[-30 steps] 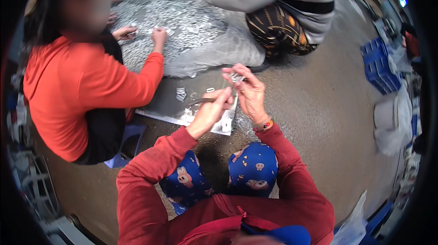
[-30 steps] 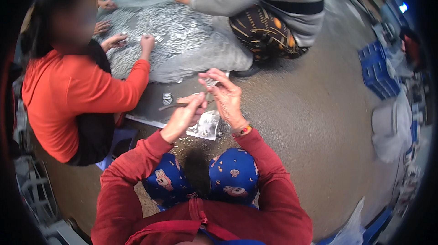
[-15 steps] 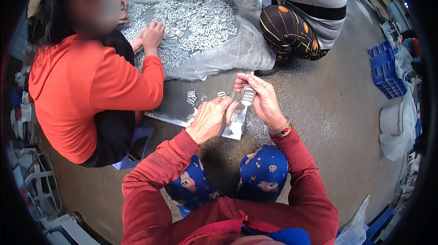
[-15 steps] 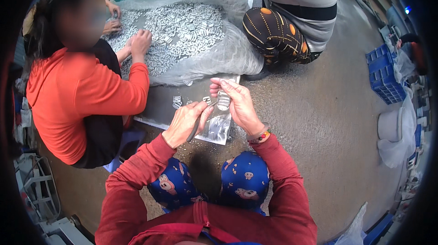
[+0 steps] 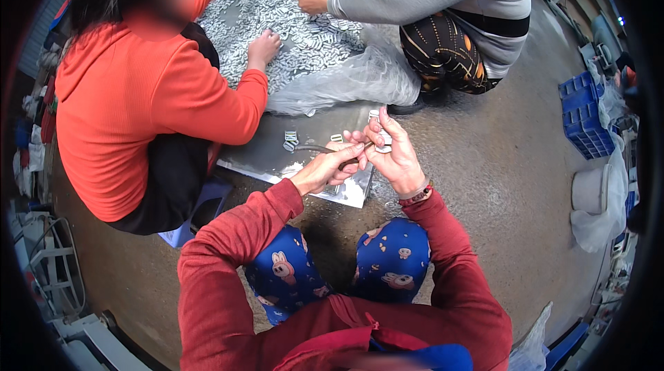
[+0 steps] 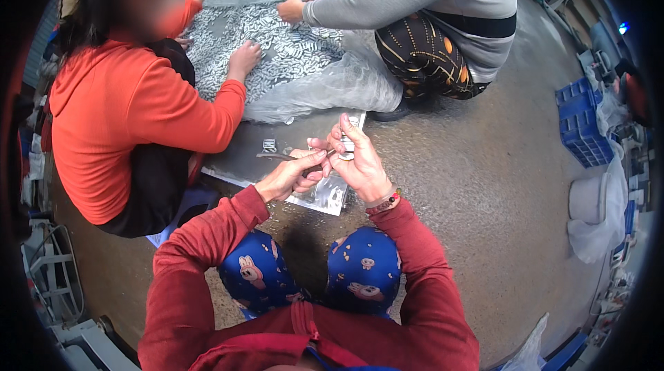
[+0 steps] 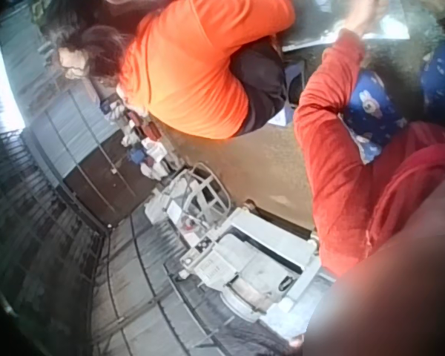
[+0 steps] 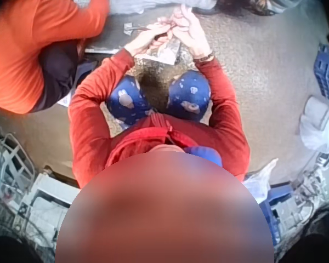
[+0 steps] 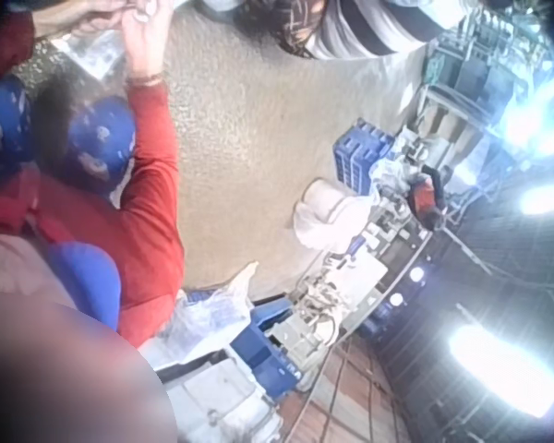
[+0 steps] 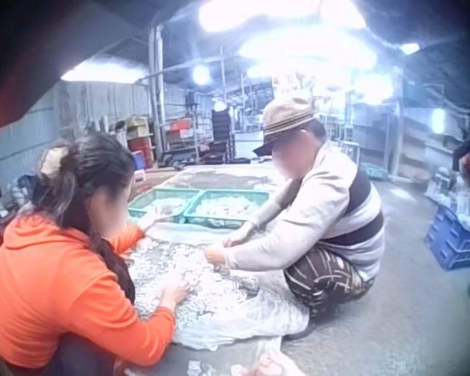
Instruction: The person assists in opening a bag of white plastic pellets, then sits on a low stool and uses pliers to trim small white plastic pieces. The trimmed pieces are placed on a metal tray. Other workers are also trimming similar pieces nearby.
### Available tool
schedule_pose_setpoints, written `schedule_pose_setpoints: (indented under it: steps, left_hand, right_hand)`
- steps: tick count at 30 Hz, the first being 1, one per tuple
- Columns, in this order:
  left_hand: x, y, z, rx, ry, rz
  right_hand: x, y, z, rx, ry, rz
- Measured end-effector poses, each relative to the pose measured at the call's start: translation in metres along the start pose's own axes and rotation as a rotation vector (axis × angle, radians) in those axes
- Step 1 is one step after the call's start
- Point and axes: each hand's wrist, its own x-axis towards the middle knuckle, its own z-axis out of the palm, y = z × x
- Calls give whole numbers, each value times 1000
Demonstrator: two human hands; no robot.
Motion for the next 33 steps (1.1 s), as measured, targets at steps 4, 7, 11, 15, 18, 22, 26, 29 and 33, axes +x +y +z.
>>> schedule_pose_setpoints:
  steps: [4,7,11,15,18,22,26,29,33]
  left_hand:
    - [9,3,9,266,106,28]
    - [5,0,15,1192,362,394]
    - [-5,-4,16,1386,489,505]
    - [-5,0,17,1253,443,585]
    - [-3,3,23,1260,449,616]
    - [-5,4,29,1297,463,598]
    - [-6,5,28,1329,483,563]
    - [-6,5,26,1336,500,541]
    - [-5,6,25,1356,509,530]
  right_hand:
    - [-1,-1,-21,8,78,-70]
    - [5,4,-44,-67,329,-153]
    - [5,10,-61,-111,429,-161]
    - [3,8,-52,-3,76,-216]
    - [5,6,-39,-88,75,-277]
    - [9,6,-32,-200,72,-417]
    - [10,9,-34,-267,2,-439]
    - [11,12,-34,-330,11,-439]
    - [12,13,-32,-346,0,-450]
